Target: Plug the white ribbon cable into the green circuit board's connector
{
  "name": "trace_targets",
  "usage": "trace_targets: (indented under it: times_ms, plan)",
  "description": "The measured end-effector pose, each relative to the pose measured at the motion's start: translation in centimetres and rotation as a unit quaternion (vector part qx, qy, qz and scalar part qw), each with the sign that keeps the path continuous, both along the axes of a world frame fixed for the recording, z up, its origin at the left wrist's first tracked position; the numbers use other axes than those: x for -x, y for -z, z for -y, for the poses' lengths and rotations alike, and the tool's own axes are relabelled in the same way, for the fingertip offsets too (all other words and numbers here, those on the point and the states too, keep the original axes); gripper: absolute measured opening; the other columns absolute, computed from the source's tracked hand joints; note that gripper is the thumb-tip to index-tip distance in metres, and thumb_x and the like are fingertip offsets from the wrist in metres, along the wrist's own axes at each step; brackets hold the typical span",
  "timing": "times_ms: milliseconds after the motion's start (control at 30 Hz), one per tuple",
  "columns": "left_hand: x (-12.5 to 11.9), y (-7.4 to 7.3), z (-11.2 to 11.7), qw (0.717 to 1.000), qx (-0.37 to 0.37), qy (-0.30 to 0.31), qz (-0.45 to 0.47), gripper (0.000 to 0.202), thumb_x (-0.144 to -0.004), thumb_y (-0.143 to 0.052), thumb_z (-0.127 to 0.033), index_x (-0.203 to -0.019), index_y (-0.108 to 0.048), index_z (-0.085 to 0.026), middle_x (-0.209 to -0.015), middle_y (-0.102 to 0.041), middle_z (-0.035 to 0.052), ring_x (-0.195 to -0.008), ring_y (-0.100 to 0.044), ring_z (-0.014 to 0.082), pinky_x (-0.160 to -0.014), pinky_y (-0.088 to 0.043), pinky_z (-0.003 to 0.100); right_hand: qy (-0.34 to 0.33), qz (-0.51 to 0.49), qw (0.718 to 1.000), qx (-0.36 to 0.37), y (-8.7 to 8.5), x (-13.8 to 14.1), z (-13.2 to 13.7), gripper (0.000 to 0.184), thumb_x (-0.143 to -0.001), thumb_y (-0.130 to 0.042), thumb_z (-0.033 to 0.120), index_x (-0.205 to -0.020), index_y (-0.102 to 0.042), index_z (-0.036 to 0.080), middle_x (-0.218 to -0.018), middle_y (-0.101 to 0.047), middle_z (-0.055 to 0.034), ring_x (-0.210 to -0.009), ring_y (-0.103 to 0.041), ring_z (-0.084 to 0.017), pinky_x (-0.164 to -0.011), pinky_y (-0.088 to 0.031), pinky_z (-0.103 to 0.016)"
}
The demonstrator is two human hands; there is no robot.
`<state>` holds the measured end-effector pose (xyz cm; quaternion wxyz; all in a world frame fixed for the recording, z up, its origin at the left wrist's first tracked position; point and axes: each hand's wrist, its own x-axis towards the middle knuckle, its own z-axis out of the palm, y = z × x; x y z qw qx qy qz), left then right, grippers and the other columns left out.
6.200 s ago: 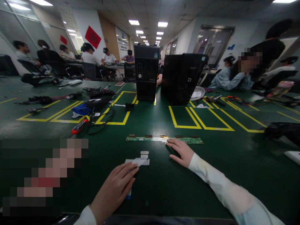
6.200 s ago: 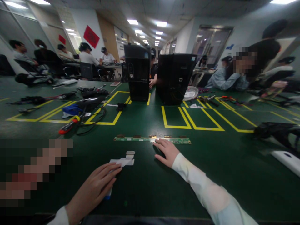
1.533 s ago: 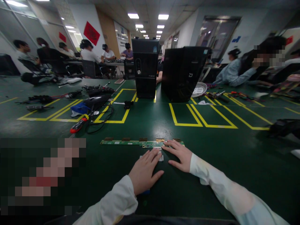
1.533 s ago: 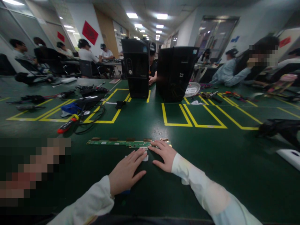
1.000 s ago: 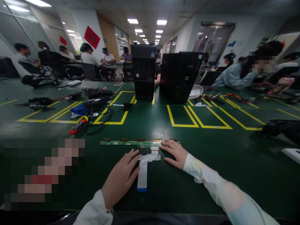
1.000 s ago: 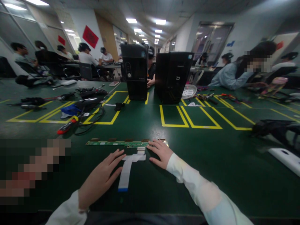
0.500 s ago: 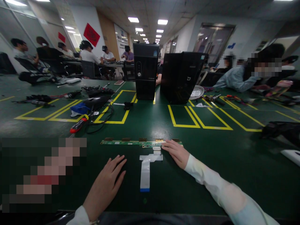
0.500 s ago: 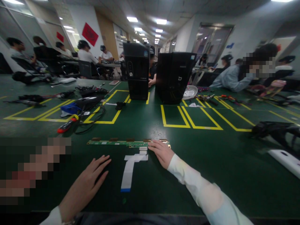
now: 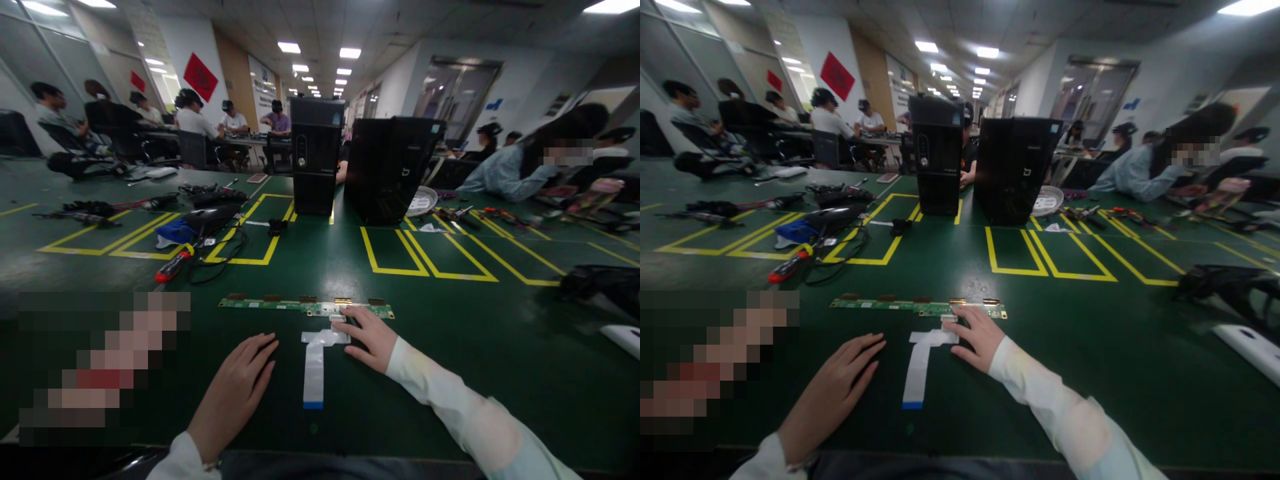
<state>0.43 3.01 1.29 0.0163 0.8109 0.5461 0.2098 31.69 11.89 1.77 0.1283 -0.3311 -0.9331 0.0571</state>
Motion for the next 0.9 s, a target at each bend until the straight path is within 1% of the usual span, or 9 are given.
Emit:
trace_targets:
  times_ms: [167, 267, 367, 533, 600, 667, 767, 833, 900]
  plan:
    - [-0.1, 0.0, 0.0, 1.000, -0.004, -0.004, 0.001, 0.035, -0.095, -0.041, -0.029, -0.125, -0.055, -0.022, -0.129, -0.057, 0.0064, -0.120, -0.052, 0.0234, -0.102, -0.043, 0.044, 0.014, 0.036, 0.999, 0.006, -0.2, -0.4, 0.7, 0.055, -0.090, -0.047, 0.047, -0.140, -0.041, 0.026, -0.145, -0.035, -0.0130, -0.134, -0.030, -0.030, -0.108, -0.027, -0.054]
    - [-0.1, 0.0, 0.1, 1.000, -0.007, -0.003, 0.001, 0.034, -0.095, -0.040, -0.028, -0.125, -0.055, -0.022, -0.129, -0.056, 0.0066, -0.120, -0.052, 0.0226, -0.102, -0.044, 0.043, 0.042, 0.039, 0.998, -0.004, 0.0, -1.7, 1.6, 0.056, -0.090, -0.045, 0.050, -0.142, -0.039, 0.028, -0.146, -0.035, -0.0119, -0.135, -0.030, -0.031, -0.108, -0.027, -0.054]
    - [-0.1, 0.0, 0.1, 1.000, -0.013, -0.004, 0.007, 0.034, -0.095, -0.041, -0.029, -0.124, -0.056, -0.022, -0.128, -0.057, 0.0063, -0.119, -0.053, 0.0227, -0.101, -0.045, 0.042, 0.071, 0.042, 0.996, -0.020, 0.8, -4.3, 2.8, 0.057, -0.091, -0.043, 0.050, -0.143, -0.036, 0.029, -0.146, -0.035, -0.0117, -0.134, -0.032, -0.032, -0.107, -0.030, -0.055]
    - [-0.1, 0.2, 0.0, 1.000, -0.012, -0.005, 0.003, 0.035, -0.095, -0.040, -0.029, -0.126, -0.055, -0.021, -0.129, -0.057, 0.0066, -0.119, -0.052, 0.0228, -0.102, -0.044, 0.042, 0.158, 0.038, 0.984, -0.078, 2.9, -10.5, 5.4, 0.055, -0.092, -0.041, 0.046, -0.144, -0.034, 0.030, -0.144, -0.037, -0.0106, -0.131, -0.037, -0.030, -0.104, -0.036, -0.054]
    - [-0.1, 0.3, 0.0, 1.000, -0.011, -0.003, 0.001, 0.036, -0.095, -0.039, -0.029, -0.126, -0.055, -0.021, -0.129, -0.056, 0.0069, -0.120, -0.052, 0.0229, -0.102, -0.043, 0.042, 0.204, 0.041, 0.973, -0.096, 3.5, -12.9, 6.8, 0.053, -0.093, -0.039, 0.046, -0.143, -0.035, 0.031, -0.143, -0.039, -0.0101, -0.128, -0.041, -0.029, -0.102, -0.039, -0.053]
    - [-0.1, 0.3, -0.1, 1.000, -0.010, -0.001, 0.001, 0.036, -0.095, -0.040, -0.030, -0.127, -0.055, -0.021, -0.130, -0.056, 0.0065, -0.120, -0.052, 0.0231, -0.102, -0.044, 0.042, 0.256, 0.041, 0.959, -0.112, 4.0, -15.2, 8.0, 0.051, -0.093, -0.037, 0.047, -0.141, -0.040, 0.030, -0.140, -0.042, -0.0103, -0.124, -0.045, -0.029, -0.099, -0.042, -0.050]
    - [-0.1, 0.3, 0.0, 1.000, -0.014, -0.002, 0.003, 0.036, -0.095, -0.040, -0.031, -0.127, -0.055, -0.021, -0.129, -0.057, 0.0062, -0.120, -0.052, 0.0233, -0.101, -0.044, 0.042, 0.323, 0.055, 0.938, -0.117, 4.4, -18.3, 9.5, 0.051, -0.092, -0.034, 0.049, -0.137, -0.047, 0.027, -0.131, -0.049, -0.0127, -0.116, -0.053, -0.029, -0.093, -0.047, -0.048]
    - [0.0, 0.3, 0.0, 1.000, -0.016, 0.000, 0.002, 0.036, -0.095, -0.039, -0.031, -0.127, -0.055, -0.021, -0.129, -0.057, 0.0066, -0.119, -0.052, 0.0232, -0.101, -0.044, 0.042, 0.377, 0.066, 0.917, -0.114, 4.6, -20.0, 10.0, 0.054, -0.092, -0.032, 0.052, -0.135, -0.050, 0.024, -0.126, -0.051, -0.0150, -0.111, -0.055, -0.031, -0.091, -0.048, -0.048]
    - [0.1, 0.4, 0.1, 1.000, -0.016, 0.000, -0.001, 0.037, -0.095, -0.039, -0.031, -0.127, -0.054, -0.020, -0.130, -0.056, 0.0071, -0.119, -0.052, 0.0232, -0.101, -0.044, 0.043, 0.436, 0.067, 0.890, -0.113, 4.9, -21.5, 10.3, 0.060, -0.091, -0.028, 0.055, -0.134, -0.051, 0.020, -0.124, -0.051, -0.0170, -0.109, -0.056, -0.033, -0.090, -0.048, -0.049]
